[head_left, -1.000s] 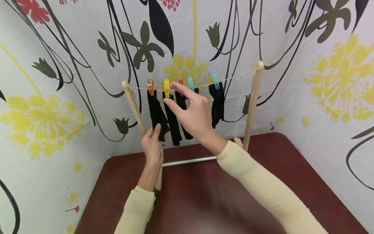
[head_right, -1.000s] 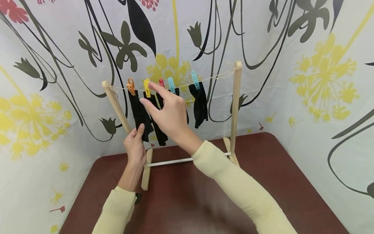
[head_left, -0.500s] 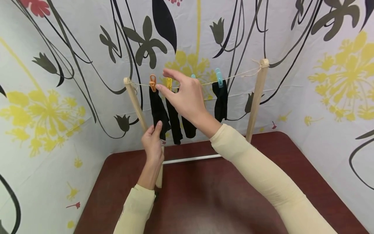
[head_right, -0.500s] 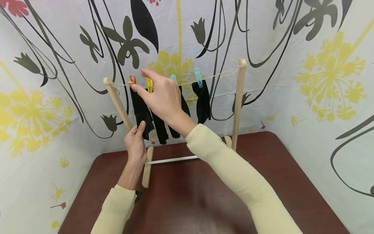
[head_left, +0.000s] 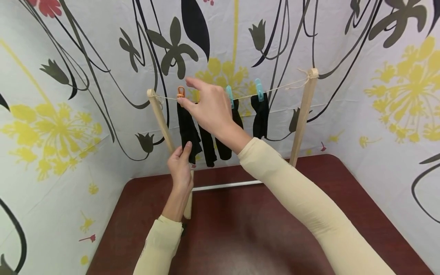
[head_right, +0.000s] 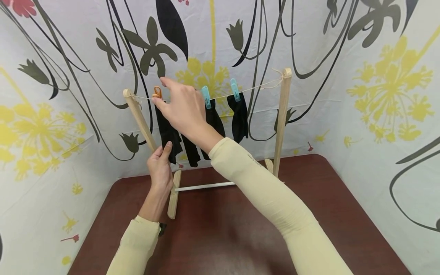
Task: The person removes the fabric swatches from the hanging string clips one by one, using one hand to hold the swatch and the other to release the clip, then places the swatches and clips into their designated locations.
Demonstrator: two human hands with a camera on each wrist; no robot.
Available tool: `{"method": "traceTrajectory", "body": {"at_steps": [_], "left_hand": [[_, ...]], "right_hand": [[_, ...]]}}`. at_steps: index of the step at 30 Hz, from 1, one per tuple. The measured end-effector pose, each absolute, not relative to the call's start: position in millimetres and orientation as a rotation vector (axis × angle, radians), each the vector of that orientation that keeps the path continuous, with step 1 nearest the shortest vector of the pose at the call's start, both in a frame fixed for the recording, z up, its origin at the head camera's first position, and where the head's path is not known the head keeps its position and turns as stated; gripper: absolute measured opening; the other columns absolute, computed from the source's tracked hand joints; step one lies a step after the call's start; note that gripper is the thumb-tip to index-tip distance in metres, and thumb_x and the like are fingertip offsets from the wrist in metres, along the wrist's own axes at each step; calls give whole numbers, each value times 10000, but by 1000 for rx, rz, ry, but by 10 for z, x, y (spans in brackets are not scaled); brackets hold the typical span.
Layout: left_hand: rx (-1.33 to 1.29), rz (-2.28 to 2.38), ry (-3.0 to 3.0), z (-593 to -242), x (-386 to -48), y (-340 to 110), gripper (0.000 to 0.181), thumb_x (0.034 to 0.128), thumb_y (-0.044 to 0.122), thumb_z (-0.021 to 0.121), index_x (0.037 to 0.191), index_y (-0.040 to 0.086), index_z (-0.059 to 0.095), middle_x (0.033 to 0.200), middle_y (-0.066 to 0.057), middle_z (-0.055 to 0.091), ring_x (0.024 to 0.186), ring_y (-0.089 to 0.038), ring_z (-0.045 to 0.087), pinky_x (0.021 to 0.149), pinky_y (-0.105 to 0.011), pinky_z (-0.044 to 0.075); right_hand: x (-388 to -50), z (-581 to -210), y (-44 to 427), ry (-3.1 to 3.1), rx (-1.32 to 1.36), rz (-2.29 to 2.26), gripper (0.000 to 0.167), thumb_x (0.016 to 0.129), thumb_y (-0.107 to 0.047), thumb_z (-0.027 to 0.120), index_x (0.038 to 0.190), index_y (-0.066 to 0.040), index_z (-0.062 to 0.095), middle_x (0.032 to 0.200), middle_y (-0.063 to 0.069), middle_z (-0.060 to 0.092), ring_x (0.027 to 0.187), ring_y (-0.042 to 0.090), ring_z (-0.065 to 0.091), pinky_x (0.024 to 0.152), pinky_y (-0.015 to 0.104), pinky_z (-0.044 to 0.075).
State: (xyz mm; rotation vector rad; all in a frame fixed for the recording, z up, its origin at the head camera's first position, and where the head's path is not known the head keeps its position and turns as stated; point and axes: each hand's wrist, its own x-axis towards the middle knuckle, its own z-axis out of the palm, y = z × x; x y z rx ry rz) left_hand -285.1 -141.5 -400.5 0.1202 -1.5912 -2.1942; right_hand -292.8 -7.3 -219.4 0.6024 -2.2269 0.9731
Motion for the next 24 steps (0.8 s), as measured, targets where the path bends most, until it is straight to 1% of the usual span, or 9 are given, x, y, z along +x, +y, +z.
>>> {"method": "traceTrajectory", "body": {"at_steps": [6, 8, 9, 10, 13, 16, 17, 20, 24], "left_hand": [[101, -2173, -1631, -4028, -2854, -1430, 467, 971, 401, 785, 686, 128, 536, 563, 94, 289, 436, -65, 265, 483, -202, 456], [97, -2173, -1640, -4027, -2858, -1434, 469, 974, 405, 781, 685, 131, 533, 564, 94, 286, 442, -72, 258, 480, -201, 437], [95, -2175, -1641, -4024, -2857, -1438, 459, 974, 407, 780, 694, 131, 544, 567, 96, 288, 443, -73, 254, 482, -202, 438], [96, -2178, -1643, -4025, -2856, -1438, 455, 974, 410, 780, 699, 130, 548, 569, 98, 288, 445, -73, 252, 484, -201, 437], [93, -2186, -1641, -4025, -2856, -1444, 403, 976, 415, 776, 748, 124, 616, 578, 100, 327, 447, -65, 249, 494, -196, 444], [85, -2190, -1635, -4024, -2856, -1452, 379, 980, 405, 774, 783, 106, 650, 594, 95, 362, 463, -72, 247, 502, -193, 446], [84, -2191, -1633, -4025, -2856, -1454, 371, 981, 401, 773, 792, 103, 659, 606, 91, 385, 471, -73, 254, 507, -193, 453], [84, -2196, -1630, -4030, -2858, -1460, 345, 986, 387, 770, 822, 94, 689, 655, 84, 469, 527, -70, 347, 533, -200, 480], [92, -2201, -1644, -4036, -2849, -1463, 313, 991, 382, 764, 866, 98, 725, 722, 75, 562, 614, -65, 455, 559, -206, 504]], "right_hand": [[-2957, -2111, -132, -2339, 561, 881, 558, 987, -521, 723, 1470, -255, 641, 1398, -102, 719, 482, 169, 390, 477, 265, 251], [-2959, -2079, -150, -2371, 553, 845, 542, 984, -541, 717, 1448, -265, 660, 1344, -115, 744, 516, 162, 432, 484, 266, 275], [-2959, -2066, -160, -2385, 551, 827, 518, 985, -545, 714, 1424, -274, 677, 1316, -123, 754, 537, 158, 454, 489, 268, 289], [-2962, -2059, -168, -2399, 548, 804, 466, 988, -544, 711, 1373, -282, 706, 1252, -117, 776, 556, 162, 470, 495, 274, 300], [-2971, -2044, -191, -2415, 543, 738, 338, 994, -543, 702, 1221, -297, 747, 1159, -116, 786, 598, 161, 507, 504, 285, 333], [-2987, -2039, -207, -2425, 536, 706, 291, 998, -528, 703, 1171, -297, 746, 1150, -114, 786, 631, 166, 537, 520, 292, 356], [-2991, -2038, -211, -2428, 535, 706, 302, 996, -527, 707, 1193, -300, 746, 1182, -122, 781, 640, 162, 547, 521, 292, 364], [-3002, -2037, -220, -2444, 530, 712, 304, 998, -510, 712, 1223, -308, 743, 1169, -128, 782, 671, 165, 561, 530, 296, 376], [-3005, -2041, -228, -2455, 518, 727, 265, 1006, -496, 707, 1191, -310, 744, 1162, -153, 778, 683, 165, 570, 531, 297, 379]]}}
